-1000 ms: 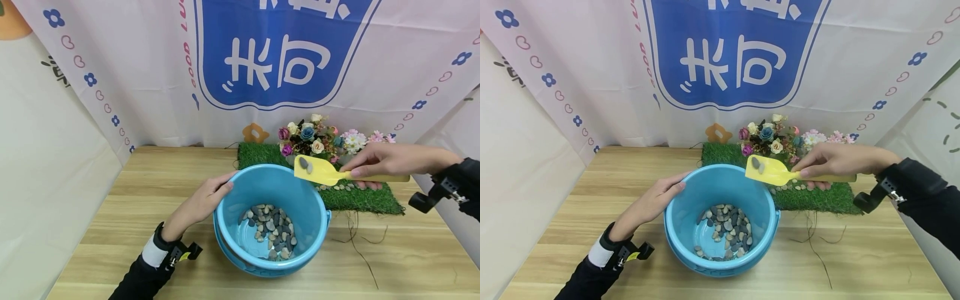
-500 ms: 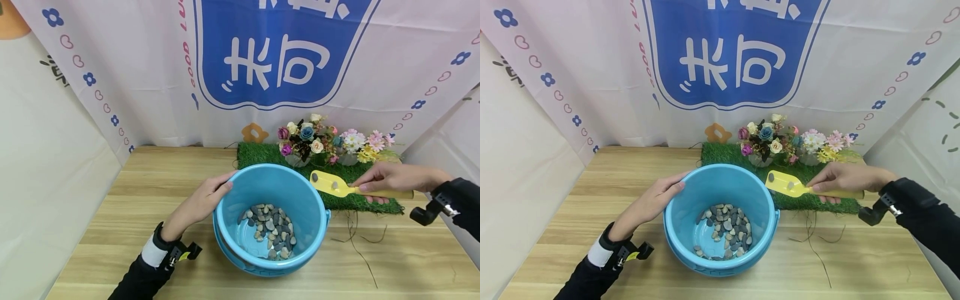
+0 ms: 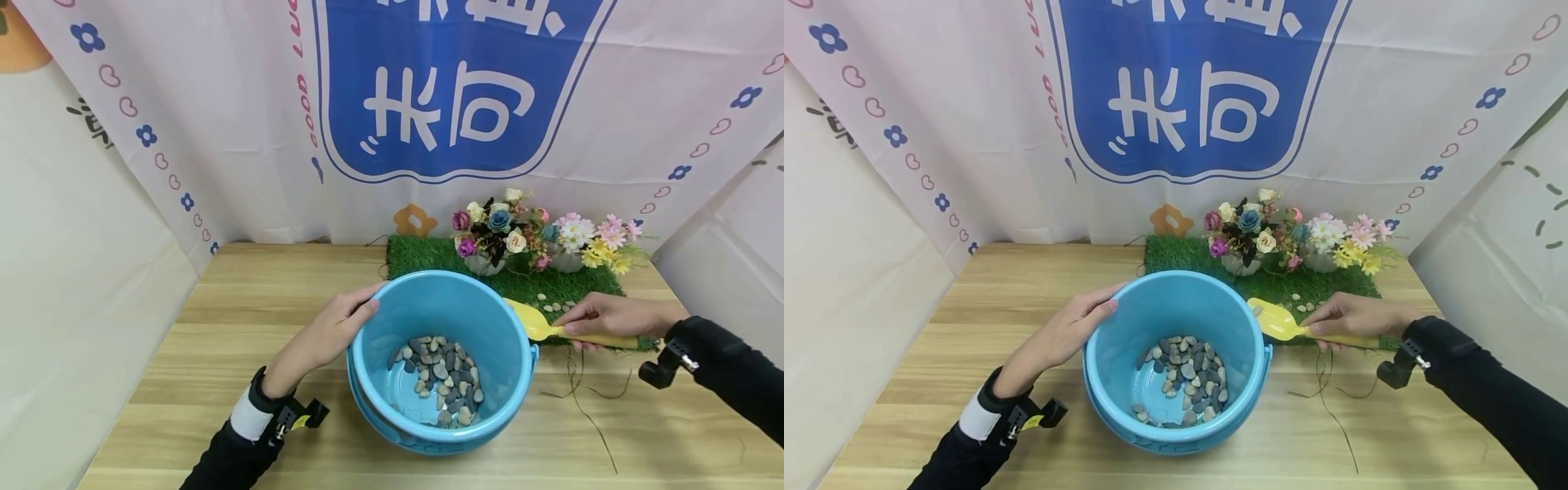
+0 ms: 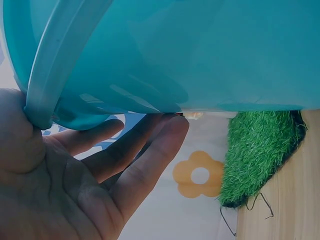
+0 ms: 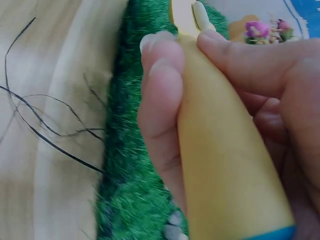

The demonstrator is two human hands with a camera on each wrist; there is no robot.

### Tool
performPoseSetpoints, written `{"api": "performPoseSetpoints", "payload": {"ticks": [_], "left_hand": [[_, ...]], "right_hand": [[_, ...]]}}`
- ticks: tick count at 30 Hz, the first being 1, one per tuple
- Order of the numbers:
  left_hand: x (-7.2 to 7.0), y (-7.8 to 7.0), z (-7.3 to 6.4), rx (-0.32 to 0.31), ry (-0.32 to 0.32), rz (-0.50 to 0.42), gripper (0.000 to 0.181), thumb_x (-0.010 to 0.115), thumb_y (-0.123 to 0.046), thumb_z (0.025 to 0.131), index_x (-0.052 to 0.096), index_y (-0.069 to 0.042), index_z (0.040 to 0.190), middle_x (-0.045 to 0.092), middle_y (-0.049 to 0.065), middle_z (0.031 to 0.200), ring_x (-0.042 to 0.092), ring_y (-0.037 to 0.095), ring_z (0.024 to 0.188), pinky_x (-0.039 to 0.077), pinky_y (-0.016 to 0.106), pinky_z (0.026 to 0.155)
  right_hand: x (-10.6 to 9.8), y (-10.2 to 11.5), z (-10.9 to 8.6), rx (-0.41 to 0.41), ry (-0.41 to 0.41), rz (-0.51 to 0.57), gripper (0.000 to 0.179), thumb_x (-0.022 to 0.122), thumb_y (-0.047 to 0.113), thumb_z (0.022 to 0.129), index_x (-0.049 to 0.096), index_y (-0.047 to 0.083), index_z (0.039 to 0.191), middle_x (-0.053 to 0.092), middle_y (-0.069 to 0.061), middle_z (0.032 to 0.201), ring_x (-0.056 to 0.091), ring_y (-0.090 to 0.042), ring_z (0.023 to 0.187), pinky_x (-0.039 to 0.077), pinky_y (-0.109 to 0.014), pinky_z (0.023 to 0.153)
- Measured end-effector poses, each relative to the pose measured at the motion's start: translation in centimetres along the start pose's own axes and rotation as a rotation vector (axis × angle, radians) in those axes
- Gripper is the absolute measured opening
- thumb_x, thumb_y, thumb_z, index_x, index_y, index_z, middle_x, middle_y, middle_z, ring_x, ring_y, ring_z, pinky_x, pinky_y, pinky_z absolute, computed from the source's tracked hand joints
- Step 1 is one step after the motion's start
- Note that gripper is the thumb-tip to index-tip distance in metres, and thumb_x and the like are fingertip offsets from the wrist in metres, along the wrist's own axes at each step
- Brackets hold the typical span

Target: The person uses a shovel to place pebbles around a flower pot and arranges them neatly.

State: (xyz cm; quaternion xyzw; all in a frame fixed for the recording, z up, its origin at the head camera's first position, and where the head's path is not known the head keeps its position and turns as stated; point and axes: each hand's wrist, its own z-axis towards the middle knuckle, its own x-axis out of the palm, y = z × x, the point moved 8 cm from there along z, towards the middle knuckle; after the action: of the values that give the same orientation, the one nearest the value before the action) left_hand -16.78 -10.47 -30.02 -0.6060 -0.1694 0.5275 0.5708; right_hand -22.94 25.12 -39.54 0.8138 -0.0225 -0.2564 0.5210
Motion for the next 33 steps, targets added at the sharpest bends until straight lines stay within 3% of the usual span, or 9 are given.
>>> {"api": "performPoseSetpoints", "payload": {"ticks": [6,14,23,27,33], "left_hand": [[0.0,0.2,-0.1,-0.003,-0.004,-0.002,0.039,0.034,-0.01,0.101,0.037,0.0,0.139,0.052,0.022,0.124,0.063,0.029,0.089,0.056,0.038,0.066],[-0.1,0.1,-0.1,-0.004,-0.009,0.01,0.039,0.035,-0.01,0.101,0.037,0.001,0.138,0.05,0.022,0.127,0.063,0.029,0.09,0.056,0.033,0.066],[-0.1,0.1,-0.1,-0.006,-0.015,0.009,0.039,0.035,-0.009,0.101,0.037,0.001,0.138,0.05,0.022,0.127,0.063,0.029,0.09,0.056,0.033,0.065],[-0.1,0.1,-0.1,-0.006,-0.015,0.011,0.039,0.035,-0.01,0.101,0.038,0.001,0.138,0.05,0.022,0.127,0.063,0.029,0.09,0.056,0.033,0.065],[-0.1,0.2,0.0,-0.002,-0.009,0.002,0.039,0.035,-0.011,0.101,0.037,0.0,0.139,0.051,0.022,0.126,0.064,0.029,0.088,0.056,0.032,0.065]], "right_hand": [[0.4,-1.2,1.6,0.043,-0.014,0.019,0.03,0.042,0.014,0.099,0.057,0.005,0.124,0.06,-0.022,0.083,0.053,-0.041,0.065,0.053,-0.041,0.058],[0.5,-1.8,2.7,0.116,-0.04,0.011,0.029,0.044,0.02,0.099,0.061,0.007,0.119,0.061,-0.019,0.083,0.055,-0.04,0.068,0.054,-0.041,0.061],[0.7,-0.6,3.7,0.084,0.018,-0.035,0.028,0.04,0.021,0.101,0.065,0.012,0.108,0.058,-0.024,0.084,0.055,-0.032,0.066,0.053,-0.039,0.063],[0.8,0.2,4.3,0.087,0.027,-0.029,0.028,0.041,0.021,0.1,0.067,0.012,0.105,0.058,-0.026,0.082,0.054,-0.035,0.064,0.053,-0.04,0.062],[0.7,1.5,4.7,0.143,-0.002,-0.03,0.028,0.042,0.02,0.1,0.069,0.011,0.099,0.06,-0.019,0.077,0.056,-0.038,0.063,0.054,-0.044,0.061]]}}
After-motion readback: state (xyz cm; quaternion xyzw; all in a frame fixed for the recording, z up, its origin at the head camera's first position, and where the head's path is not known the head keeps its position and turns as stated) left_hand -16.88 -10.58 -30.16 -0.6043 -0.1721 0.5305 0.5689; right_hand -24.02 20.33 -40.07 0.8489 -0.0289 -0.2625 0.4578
